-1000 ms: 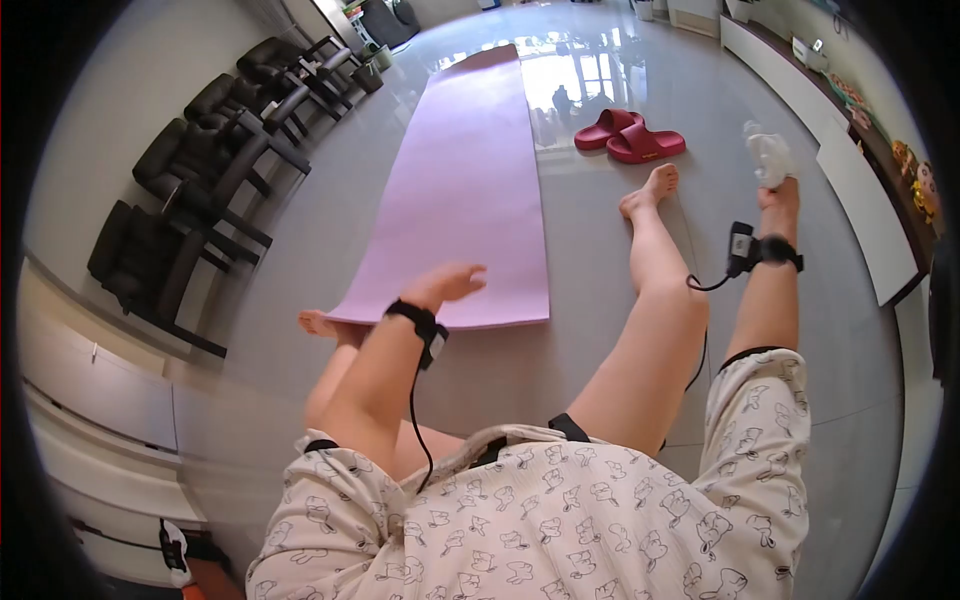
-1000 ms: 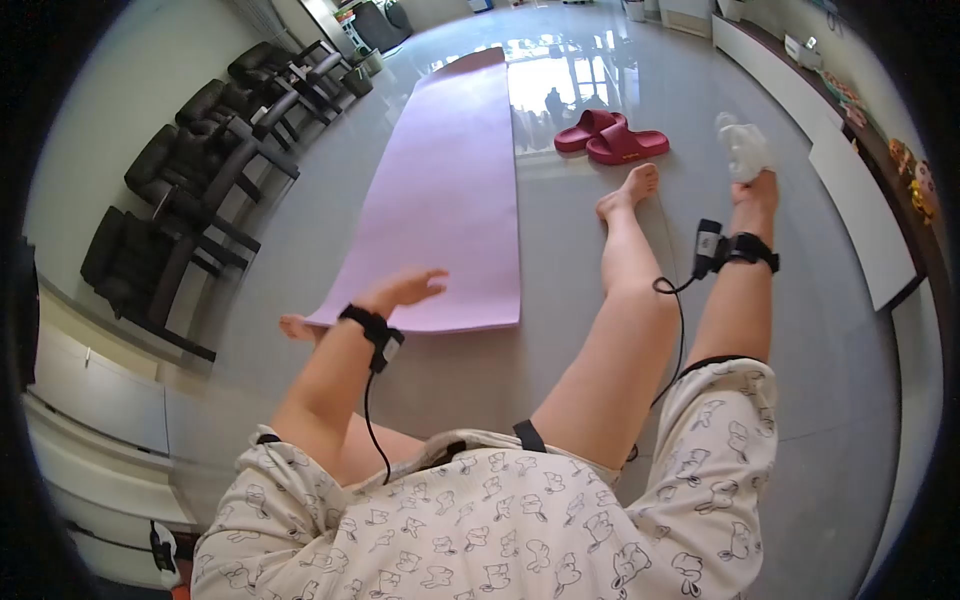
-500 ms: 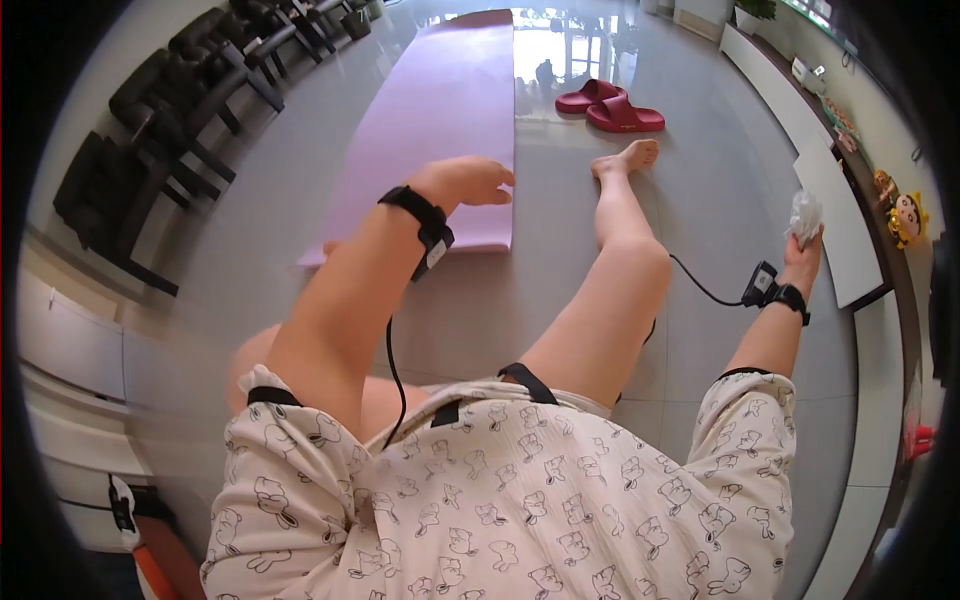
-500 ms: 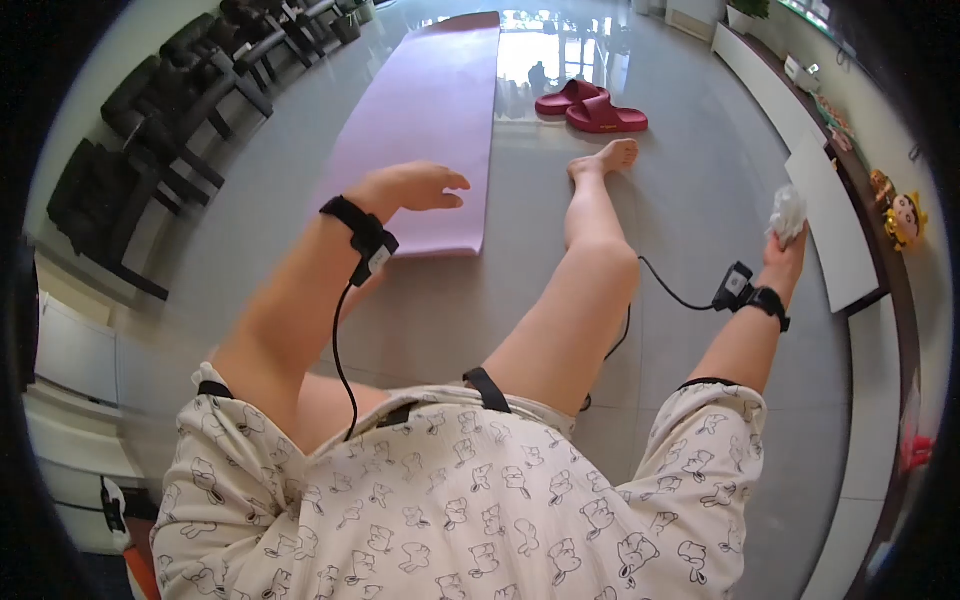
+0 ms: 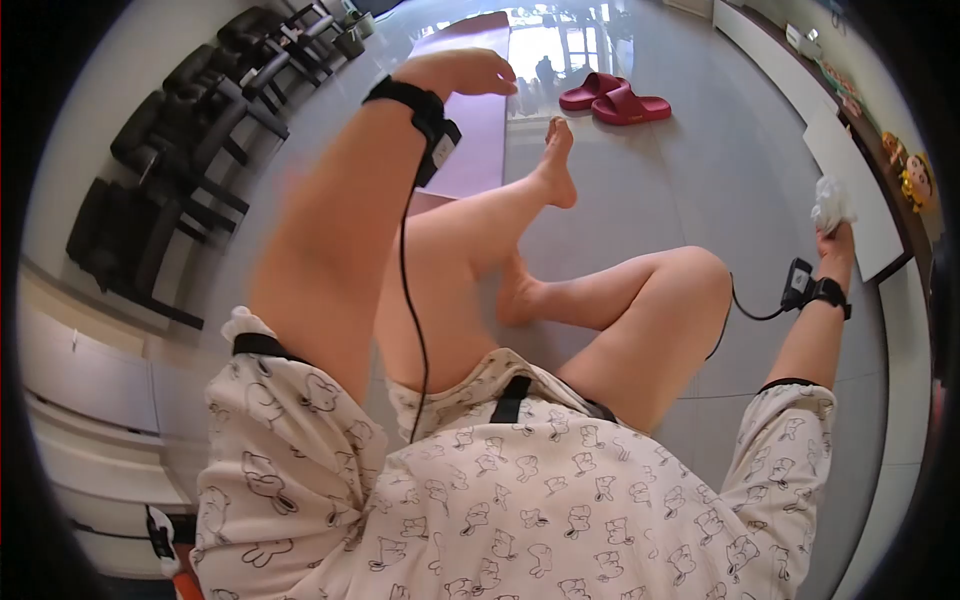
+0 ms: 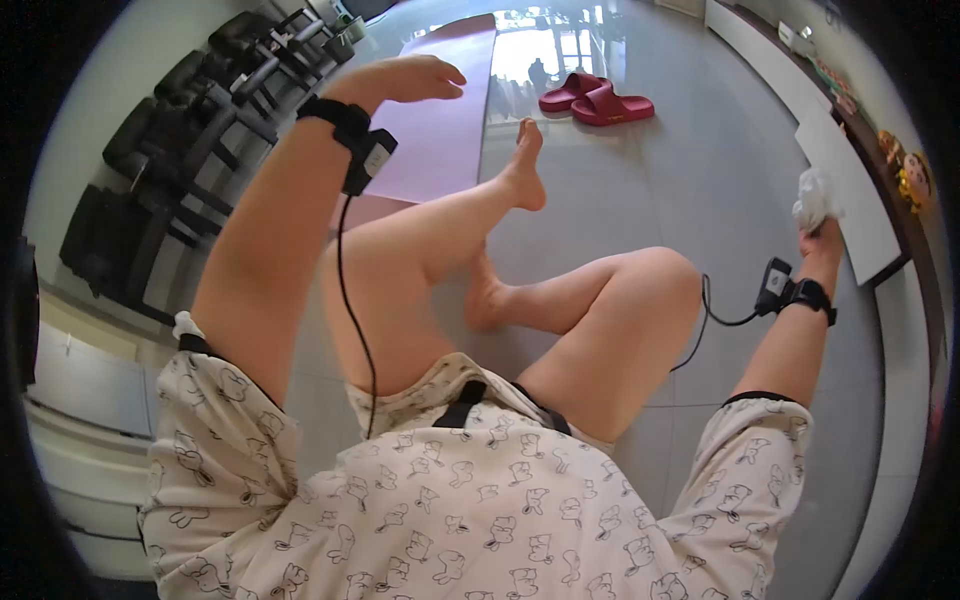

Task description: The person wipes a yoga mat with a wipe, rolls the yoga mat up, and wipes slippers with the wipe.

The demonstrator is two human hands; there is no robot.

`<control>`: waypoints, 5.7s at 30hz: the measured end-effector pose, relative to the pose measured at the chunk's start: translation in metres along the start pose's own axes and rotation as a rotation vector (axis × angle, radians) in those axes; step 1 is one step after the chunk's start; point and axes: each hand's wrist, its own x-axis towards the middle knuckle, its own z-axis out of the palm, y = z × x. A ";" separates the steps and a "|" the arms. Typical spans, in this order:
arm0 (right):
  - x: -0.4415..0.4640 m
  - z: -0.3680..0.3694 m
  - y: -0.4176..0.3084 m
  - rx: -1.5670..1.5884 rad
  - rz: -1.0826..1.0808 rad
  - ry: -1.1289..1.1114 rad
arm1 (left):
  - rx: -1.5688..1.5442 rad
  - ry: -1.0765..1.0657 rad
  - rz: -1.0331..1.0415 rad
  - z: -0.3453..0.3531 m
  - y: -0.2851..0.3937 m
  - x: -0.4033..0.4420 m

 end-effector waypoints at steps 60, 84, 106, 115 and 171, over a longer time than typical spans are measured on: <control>-0.232 0.226 0.304 -1.902 -0.553 -0.777 | -1.402 0.032 -0.108 0.298 0.153 0.035; -0.239 0.168 0.267 -2.212 -0.394 -0.516 | -1.089 -0.054 -0.185 0.288 0.170 0.017; -0.143 0.073 0.221 -2.151 0.267 -0.183 | -1.129 -0.261 -0.094 0.266 0.163 0.021; -0.176 0.141 0.190 -1.352 0.296 -0.266 | -2.338 -0.557 -0.664 0.282 0.162 0.007; -0.294 0.240 0.276 -1.511 -0.320 -1.429 | -1.354 0.089 0.282 0.176 0.170 -0.001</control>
